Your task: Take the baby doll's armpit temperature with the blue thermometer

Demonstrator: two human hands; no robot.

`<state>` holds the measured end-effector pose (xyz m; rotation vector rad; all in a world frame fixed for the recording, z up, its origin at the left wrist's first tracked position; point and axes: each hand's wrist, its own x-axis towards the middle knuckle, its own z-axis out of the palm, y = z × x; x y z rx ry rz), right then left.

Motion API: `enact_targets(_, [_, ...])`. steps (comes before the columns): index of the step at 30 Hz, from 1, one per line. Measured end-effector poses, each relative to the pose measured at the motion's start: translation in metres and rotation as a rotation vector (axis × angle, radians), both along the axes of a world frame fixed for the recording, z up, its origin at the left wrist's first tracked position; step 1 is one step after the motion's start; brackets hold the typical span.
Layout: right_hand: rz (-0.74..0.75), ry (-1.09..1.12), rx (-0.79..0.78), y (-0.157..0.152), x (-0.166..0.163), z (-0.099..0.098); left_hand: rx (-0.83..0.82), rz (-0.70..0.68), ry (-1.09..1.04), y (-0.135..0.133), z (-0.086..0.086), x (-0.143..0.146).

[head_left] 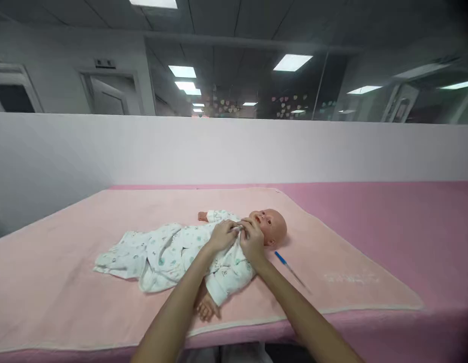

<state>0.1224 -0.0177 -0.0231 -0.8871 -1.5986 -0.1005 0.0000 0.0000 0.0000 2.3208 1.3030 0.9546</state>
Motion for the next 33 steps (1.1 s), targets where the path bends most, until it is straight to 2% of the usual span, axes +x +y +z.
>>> enact_targets(6, [0.031, 0.02, -0.019, -0.003, 0.001, 0.001, 0.018, 0.059, 0.025, -0.001, -0.001, 0.002])
enact_targets(19, [0.024, 0.045, -0.047, -0.008, -0.002, 0.007, 0.023, 0.063, -0.029, -0.004, -0.002, 0.002])
enact_targets(28, [0.003, 0.066, -0.057, -0.009, -0.003, 0.008, 0.175, 0.098, 0.191, -0.013, 0.002, 0.004])
enact_targets(33, [0.002, 0.096, -0.062, -0.005, -0.002, 0.006, 0.192, 0.091, 0.16, -0.019, 0.005, 0.005])
